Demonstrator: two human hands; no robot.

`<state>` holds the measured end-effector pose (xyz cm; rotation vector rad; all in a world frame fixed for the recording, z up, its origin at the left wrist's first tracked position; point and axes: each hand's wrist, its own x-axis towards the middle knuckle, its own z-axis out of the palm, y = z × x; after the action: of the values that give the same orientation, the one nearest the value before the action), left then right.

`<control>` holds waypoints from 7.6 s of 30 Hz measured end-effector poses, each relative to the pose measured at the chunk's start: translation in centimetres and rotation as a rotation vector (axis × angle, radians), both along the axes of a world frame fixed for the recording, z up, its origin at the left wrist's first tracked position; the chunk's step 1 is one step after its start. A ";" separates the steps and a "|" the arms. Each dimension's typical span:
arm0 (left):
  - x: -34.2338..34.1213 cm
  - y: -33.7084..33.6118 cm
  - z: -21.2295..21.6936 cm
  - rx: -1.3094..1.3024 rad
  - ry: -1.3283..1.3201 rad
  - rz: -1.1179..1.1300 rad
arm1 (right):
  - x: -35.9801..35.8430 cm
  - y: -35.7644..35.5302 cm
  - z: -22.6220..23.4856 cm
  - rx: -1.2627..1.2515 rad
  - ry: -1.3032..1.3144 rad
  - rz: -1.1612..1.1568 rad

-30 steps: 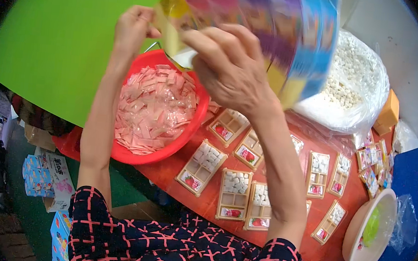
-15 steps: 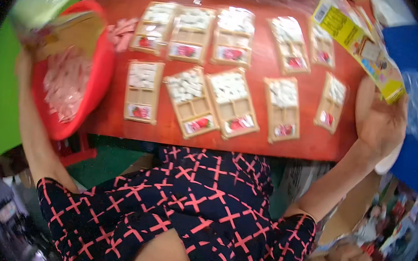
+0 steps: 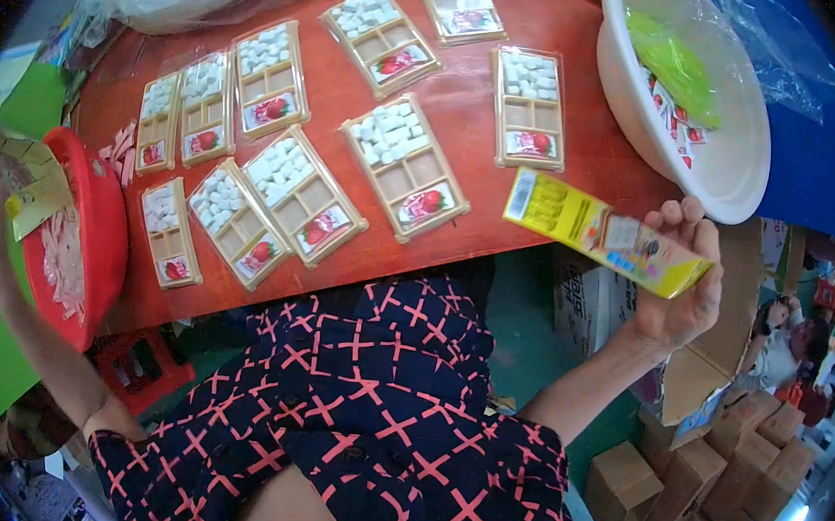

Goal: Packaging small white cubes into plastic trays and sealing them with colorful paper labels.

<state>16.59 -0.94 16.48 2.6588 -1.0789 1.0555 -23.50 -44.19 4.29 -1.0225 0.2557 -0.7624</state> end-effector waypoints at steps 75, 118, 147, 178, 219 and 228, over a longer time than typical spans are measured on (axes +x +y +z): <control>-21.0 -30.7 -17.9 -0.032 1.388 -0.442 | 4.7 1.4 -6.7 -0.824 1.291 -0.404; -20.4 -23.9 -13.9 -0.656 1.970 -0.614 | 7.3 5.3 -1.7 -0.959 0.737 -0.647; -19.2 -20.7 -13.8 -0.787 1.438 -0.900 | 11.4 8.9 -7.2 0.020 -0.451 0.379; -15.9 -28.9 -17.1 -1.109 2.133 -0.272 | 13.7 3.0 -6.3 0.308 0.485 -0.049; -18.1 -28.3 -15.1 -0.795 2.328 -0.382 | 12.0 4.3 -7.5 0.471 0.069 0.147; -20.4 -26.5 -15.9 -0.752 1.990 -0.601 | 13.3 5.9 -8.3 0.265 -0.420 0.232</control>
<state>-3.79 -27.42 0.59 1.2929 -0.5239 -1.0157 -10.22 -38.28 -3.99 -0.6104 -0.1213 -0.6913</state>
